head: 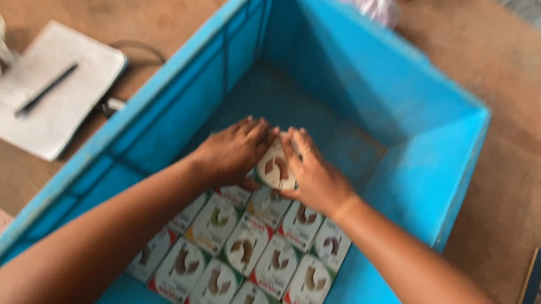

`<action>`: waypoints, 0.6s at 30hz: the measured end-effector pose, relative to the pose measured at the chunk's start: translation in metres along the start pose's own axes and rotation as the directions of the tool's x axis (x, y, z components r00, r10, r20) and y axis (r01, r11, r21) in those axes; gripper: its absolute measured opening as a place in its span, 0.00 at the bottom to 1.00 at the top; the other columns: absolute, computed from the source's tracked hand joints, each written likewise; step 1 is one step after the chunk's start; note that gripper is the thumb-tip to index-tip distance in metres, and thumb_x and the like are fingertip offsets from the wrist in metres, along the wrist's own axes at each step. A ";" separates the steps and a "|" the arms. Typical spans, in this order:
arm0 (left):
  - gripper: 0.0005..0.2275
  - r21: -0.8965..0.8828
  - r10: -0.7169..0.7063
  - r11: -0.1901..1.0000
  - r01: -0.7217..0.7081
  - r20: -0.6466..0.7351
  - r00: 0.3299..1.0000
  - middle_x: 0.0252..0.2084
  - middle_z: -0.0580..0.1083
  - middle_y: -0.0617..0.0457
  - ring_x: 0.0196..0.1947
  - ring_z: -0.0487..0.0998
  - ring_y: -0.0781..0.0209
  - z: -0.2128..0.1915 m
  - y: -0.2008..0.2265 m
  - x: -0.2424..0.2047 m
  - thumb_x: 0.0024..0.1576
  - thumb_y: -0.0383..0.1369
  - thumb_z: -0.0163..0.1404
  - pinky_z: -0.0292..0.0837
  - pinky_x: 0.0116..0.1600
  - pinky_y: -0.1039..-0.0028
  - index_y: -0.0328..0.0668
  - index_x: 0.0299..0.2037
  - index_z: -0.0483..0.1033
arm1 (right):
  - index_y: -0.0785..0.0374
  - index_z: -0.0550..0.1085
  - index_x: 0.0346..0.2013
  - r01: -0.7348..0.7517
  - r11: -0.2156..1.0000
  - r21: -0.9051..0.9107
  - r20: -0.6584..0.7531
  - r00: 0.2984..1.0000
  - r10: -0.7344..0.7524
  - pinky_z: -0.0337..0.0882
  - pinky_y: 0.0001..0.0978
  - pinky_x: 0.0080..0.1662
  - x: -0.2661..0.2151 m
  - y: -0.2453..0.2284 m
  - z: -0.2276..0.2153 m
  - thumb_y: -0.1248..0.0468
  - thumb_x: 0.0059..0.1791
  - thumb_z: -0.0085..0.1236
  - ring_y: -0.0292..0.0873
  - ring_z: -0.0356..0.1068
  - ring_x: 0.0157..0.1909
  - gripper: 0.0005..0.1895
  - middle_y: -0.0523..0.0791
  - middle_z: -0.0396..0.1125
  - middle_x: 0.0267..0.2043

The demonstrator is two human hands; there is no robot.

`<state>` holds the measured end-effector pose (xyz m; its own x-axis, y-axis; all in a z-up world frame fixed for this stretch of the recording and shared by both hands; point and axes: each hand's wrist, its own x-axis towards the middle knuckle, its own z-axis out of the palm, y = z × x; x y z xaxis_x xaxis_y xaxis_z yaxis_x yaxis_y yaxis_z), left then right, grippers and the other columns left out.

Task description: The person takes boxed items from a large container and organizes them into rows inside a blue plastic bin, then continues to transfer and arrange boxes from one container to another.

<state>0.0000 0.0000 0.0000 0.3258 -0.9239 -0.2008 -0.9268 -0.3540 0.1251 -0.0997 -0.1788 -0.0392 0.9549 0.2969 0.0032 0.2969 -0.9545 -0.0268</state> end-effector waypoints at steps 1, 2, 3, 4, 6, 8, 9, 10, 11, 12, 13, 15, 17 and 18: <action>0.39 -0.021 0.003 1.000 -0.003 0.016 1.000 0.58 0.59 0.38 0.60 0.58 0.45 0.000 0.000 -0.001 0.41 0.49 0.56 0.50 0.64 0.61 0.38 0.60 0.53 | 0.71 0.55 0.58 -0.001 1.000 0.015 0.022 1.000 0.001 0.56 0.37 0.61 0.001 -0.001 0.002 0.49 0.30 0.65 0.58 0.48 0.64 0.51 0.59 0.46 0.61; 0.38 -0.052 -0.015 0.999 0.017 0.037 0.999 0.59 0.58 0.37 0.61 0.57 0.44 0.000 0.000 -0.001 0.42 0.46 0.56 0.49 0.64 0.60 0.37 0.60 0.53 | 0.70 0.55 0.58 0.003 1.000 0.003 0.004 1.000 -0.003 0.60 0.36 0.57 0.002 -0.001 0.004 0.49 0.30 0.65 0.57 0.48 0.64 0.51 0.58 0.46 0.61; 0.37 -0.076 -0.033 0.996 0.037 0.052 0.998 0.59 0.57 0.37 0.62 0.55 0.43 -0.002 -0.001 0.000 0.43 0.44 0.56 0.48 0.64 0.58 0.35 0.60 0.53 | 0.69 0.55 0.59 0.007 1.000 -0.014 -0.021 1.000 -0.007 0.65 0.36 0.54 0.005 0.000 0.005 0.48 0.29 0.65 0.57 0.48 0.64 0.51 0.57 0.46 0.61; 0.37 -0.090 -0.028 0.995 0.034 0.063 0.998 0.59 0.57 0.37 0.62 0.55 0.43 0.000 -0.001 -0.002 0.43 0.44 0.56 0.48 0.64 0.58 0.35 0.60 0.53 | 0.69 0.55 0.59 0.005 1.000 -0.005 -0.006 1.000 -0.005 0.65 0.36 0.54 0.004 -0.003 0.008 0.48 0.29 0.65 0.57 0.48 0.64 0.51 0.57 0.46 0.61; 0.38 -0.001 -0.005 1.000 0.005 0.055 0.998 0.59 0.57 0.38 0.62 0.56 0.45 0.002 -0.005 -0.005 0.42 0.44 0.57 0.47 0.65 0.63 0.35 0.60 0.53 | 0.70 0.53 0.60 -0.046 0.998 0.052 0.006 0.999 0.046 0.69 0.36 0.49 0.007 -0.007 0.013 0.50 0.32 0.64 0.55 0.48 0.64 0.50 0.55 0.46 0.62; 0.38 -0.021 -0.005 1.000 0.006 0.071 0.997 0.59 0.58 0.38 0.62 0.56 0.46 0.010 -0.006 -0.002 0.41 0.44 0.58 0.48 0.64 0.62 0.35 0.60 0.53 | 0.69 0.54 0.59 -0.060 0.997 0.041 0.015 0.998 0.060 0.70 0.36 0.47 0.006 -0.012 0.019 0.49 0.32 0.64 0.55 0.48 0.64 0.50 0.55 0.46 0.61; 0.39 -0.037 -0.007 0.999 0.010 0.081 0.997 0.59 0.58 0.39 0.62 0.56 0.46 0.014 -0.007 -0.001 0.40 0.43 0.59 0.49 0.64 0.62 0.36 0.60 0.53 | 0.69 0.55 0.59 -0.071 0.997 0.026 0.020 0.997 0.071 0.72 0.36 0.44 0.005 -0.014 0.023 0.48 0.32 0.64 0.54 0.49 0.64 0.49 0.55 0.46 0.61; 0.39 -0.045 -0.007 0.999 0.011 0.089 0.996 0.59 0.58 0.39 0.62 0.56 0.46 0.018 -0.010 0.000 0.40 0.43 0.59 0.49 0.64 0.62 0.36 0.60 0.53 | 0.69 0.55 0.59 -0.071 0.997 0.033 0.028 0.997 0.070 0.72 0.36 0.44 0.010 -0.016 0.024 0.48 0.32 0.64 0.54 0.49 0.64 0.49 0.55 0.46 0.61; 0.39 -0.081 -0.035 0.996 0.045 0.117 0.993 0.60 0.57 0.39 0.62 0.54 0.45 0.022 -0.012 0.001 0.40 0.41 0.59 0.49 0.63 0.59 0.37 0.60 0.54 | 0.70 0.55 0.58 -0.076 0.996 0.050 0.039 0.996 0.074 0.72 0.37 0.44 0.012 -0.018 0.026 0.49 0.31 0.65 0.55 0.49 0.63 0.50 0.55 0.47 0.60; 0.38 -0.115 -0.062 0.990 0.079 0.146 0.987 0.60 0.56 0.40 0.63 0.53 0.45 0.027 -0.013 0.001 0.39 0.39 0.60 0.50 0.63 0.57 0.39 0.60 0.54 | 0.70 0.54 0.58 -0.082 0.994 0.066 0.050 0.996 0.078 0.72 0.38 0.44 0.015 -0.020 0.027 0.50 0.31 0.66 0.56 0.49 0.63 0.50 0.56 0.47 0.60; 0.38 -0.124 -0.061 0.989 0.080 0.154 0.986 0.60 0.56 0.40 0.63 0.53 0.45 0.027 -0.014 0.000 0.39 0.39 0.60 0.50 0.63 0.57 0.39 0.60 0.54 | 0.70 0.54 0.58 -0.082 0.994 0.073 0.060 0.995 0.078 0.72 0.38 0.44 0.018 -0.023 0.036 0.50 0.31 0.66 0.56 0.49 0.63 0.50 0.56 0.47 0.60; 0.37 -0.078 -0.034 0.996 0.044 0.130 0.991 0.57 0.60 0.37 0.61 0.57 0.43 0.027 -0.019 -0.003 0.39 0.36 0.60 0.48 0.64 0.58 0.33 0.59 0.56 | 0.72 0.52 0.59 -0.113 0.984 0.140 0.041 0.993 0.108 0.72 0.44 0.45 0.027 -0.030 0.054 0.52 0.33 0.66 0.61 0.50 0.61 0.49 0.59 0.46 0.59; 0.39 -0.060 -0.026 0.998 0.032 0.099 0.995 0.57 0.60 0.36 0.60 0.58 0.42 0.052 -0.032 -0.001 0.38 0.36 0.61 0.48 0.64 0.57 0.31 0.59 0.55 | 0.72 0.52 0.59 -0.131 0.977 0.170 0.064 0.990 0.122 0.71 0.45 0.46 0.038 -0.038 0.059 0.52 0.33 0.66 0.61 0.50 0.61 0.49 0.58 0.47 0.58; 0.42 -0.036 -0.015 0.999 0.017 0.062 0.998 0.56 0.59 0.34 0.60 0.58 0.41 0.066 -0.039 -0.001 0.36 0.37 0.62 0.48 0.64 0.56 0.30 0.60 0.53 | 0.71 0.52 0.59 -0.152 0.969 0.195 0.082 0.987 0.138 0.71 0.45 0.47 0.043 -0.042 0.062 0.51 0.34 0.65 0.61 0.50 0.61 0.49 0.58 0.47 0.58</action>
<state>0.0231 0.0241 -0.0685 0.3273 -0.9076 -0.2628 -0.9138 -0.3748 0.1564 -0.0715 -0.1243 -0.0995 0.9832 0.1630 -0.0821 0.1415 -0.9649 -0.2214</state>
